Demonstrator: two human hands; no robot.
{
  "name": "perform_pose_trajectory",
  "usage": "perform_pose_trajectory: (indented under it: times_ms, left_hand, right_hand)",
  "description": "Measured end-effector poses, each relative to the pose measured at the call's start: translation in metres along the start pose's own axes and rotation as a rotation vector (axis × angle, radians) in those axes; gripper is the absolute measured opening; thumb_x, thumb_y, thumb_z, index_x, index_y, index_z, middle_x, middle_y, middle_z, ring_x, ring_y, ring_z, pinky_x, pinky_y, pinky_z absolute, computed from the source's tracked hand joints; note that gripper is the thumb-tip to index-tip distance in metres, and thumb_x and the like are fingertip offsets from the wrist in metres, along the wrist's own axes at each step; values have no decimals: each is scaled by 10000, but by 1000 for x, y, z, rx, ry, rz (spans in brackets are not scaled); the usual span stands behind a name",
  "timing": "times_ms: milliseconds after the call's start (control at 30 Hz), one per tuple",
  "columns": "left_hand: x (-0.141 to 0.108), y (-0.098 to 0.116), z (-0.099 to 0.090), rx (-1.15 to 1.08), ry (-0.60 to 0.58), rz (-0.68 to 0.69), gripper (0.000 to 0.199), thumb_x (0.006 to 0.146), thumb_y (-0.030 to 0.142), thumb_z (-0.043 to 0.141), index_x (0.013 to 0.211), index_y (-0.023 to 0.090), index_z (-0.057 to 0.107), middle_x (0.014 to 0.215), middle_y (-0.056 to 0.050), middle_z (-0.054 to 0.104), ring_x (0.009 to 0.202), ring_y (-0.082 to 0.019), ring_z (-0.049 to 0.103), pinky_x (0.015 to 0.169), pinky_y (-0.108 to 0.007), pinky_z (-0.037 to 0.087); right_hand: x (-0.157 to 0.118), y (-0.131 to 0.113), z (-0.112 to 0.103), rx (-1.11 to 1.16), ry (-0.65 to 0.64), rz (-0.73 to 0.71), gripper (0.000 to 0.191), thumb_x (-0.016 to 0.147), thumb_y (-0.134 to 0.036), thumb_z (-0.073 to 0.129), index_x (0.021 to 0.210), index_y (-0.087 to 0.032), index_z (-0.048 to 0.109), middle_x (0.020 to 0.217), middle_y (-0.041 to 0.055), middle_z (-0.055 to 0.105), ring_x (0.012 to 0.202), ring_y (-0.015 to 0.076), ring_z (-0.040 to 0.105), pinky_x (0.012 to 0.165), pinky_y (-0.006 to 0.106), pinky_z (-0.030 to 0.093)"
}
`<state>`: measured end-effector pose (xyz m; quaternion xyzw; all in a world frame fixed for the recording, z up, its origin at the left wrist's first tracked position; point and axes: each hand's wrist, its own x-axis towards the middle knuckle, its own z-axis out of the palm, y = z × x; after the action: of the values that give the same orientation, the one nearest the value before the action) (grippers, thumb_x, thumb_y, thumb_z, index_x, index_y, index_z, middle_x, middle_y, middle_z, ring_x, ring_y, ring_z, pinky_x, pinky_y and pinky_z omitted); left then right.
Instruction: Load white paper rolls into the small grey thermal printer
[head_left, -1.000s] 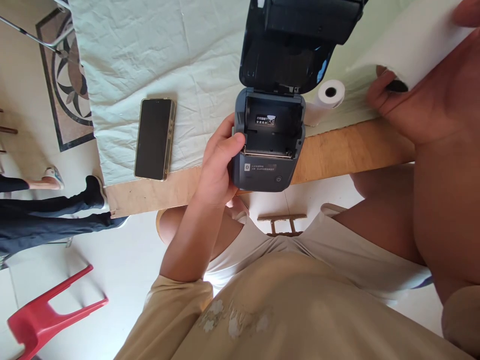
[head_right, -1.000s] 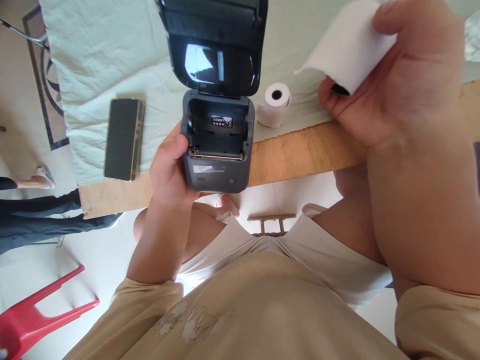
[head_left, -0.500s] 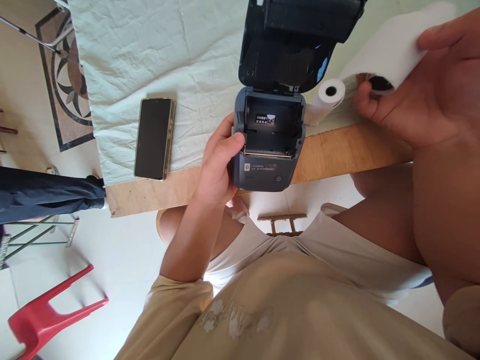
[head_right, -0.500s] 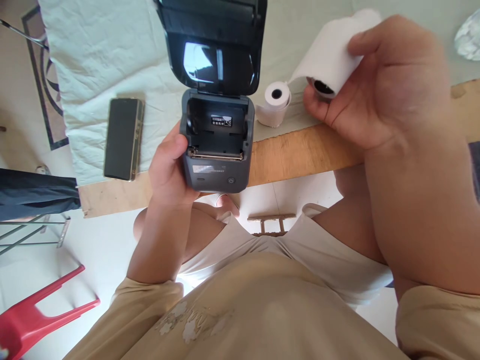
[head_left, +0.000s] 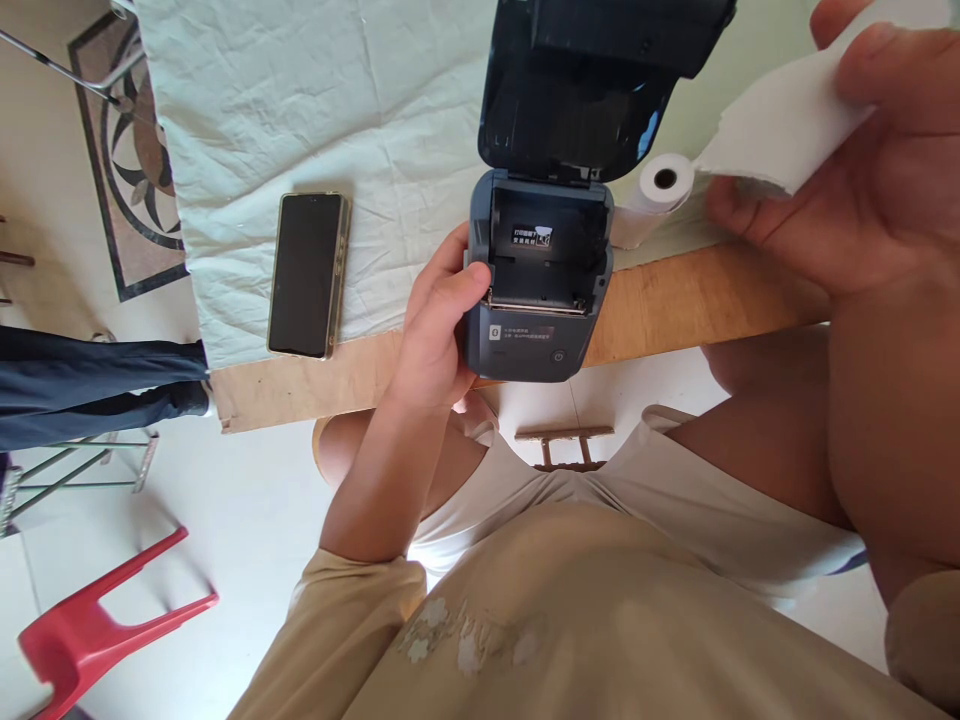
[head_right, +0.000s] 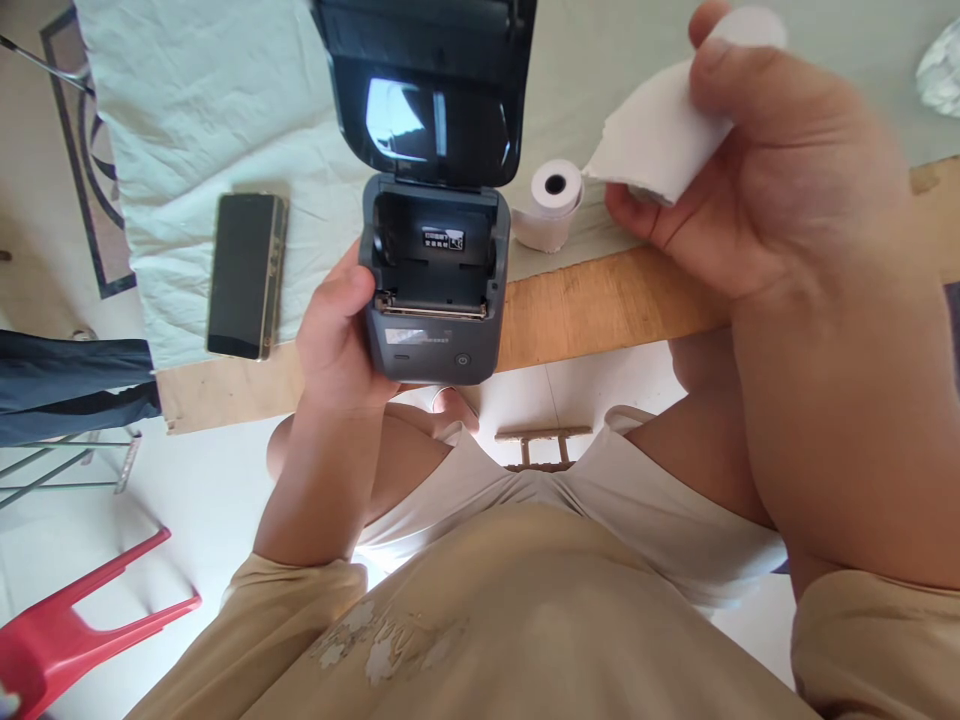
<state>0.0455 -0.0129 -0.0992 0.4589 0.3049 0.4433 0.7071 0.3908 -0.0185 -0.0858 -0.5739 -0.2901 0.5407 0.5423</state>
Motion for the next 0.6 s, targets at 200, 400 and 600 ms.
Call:
perform_pose_trajectory:
  times_ms: [200,400,600]
  left_hand:
    - [-1,1,2,-12,13,-14,668,1088,849,547,1243,272,847,1150,-67,833,918,-227,805,709,-338,655]
    - [-2,2,3,-8,18,-11,652,1091,831,552,1256,272,843,1181,-66,826,945,-230,797,745,-340,652]
    - [-3,3,5,13,44,-40,638,1078,844,543,1237,299,835,1177,-69,822,931,-247,793,703,-351,626]
  right_hand:
    - [8,2,-4,203,-12,53,458,597,-302,1089,956,-261,808,1287,43,692,1322,236,717,750,295,703]
    - [4,-6,3,279,84,137,332,826,-100,873,1074,-284,752,1095,6,692,837,83,647,634,214,613]
    - [4,-14,11,141,132,163,316,852,-125,768,1086,-326,698,1023,15,637,692,111,512,569,295,489]
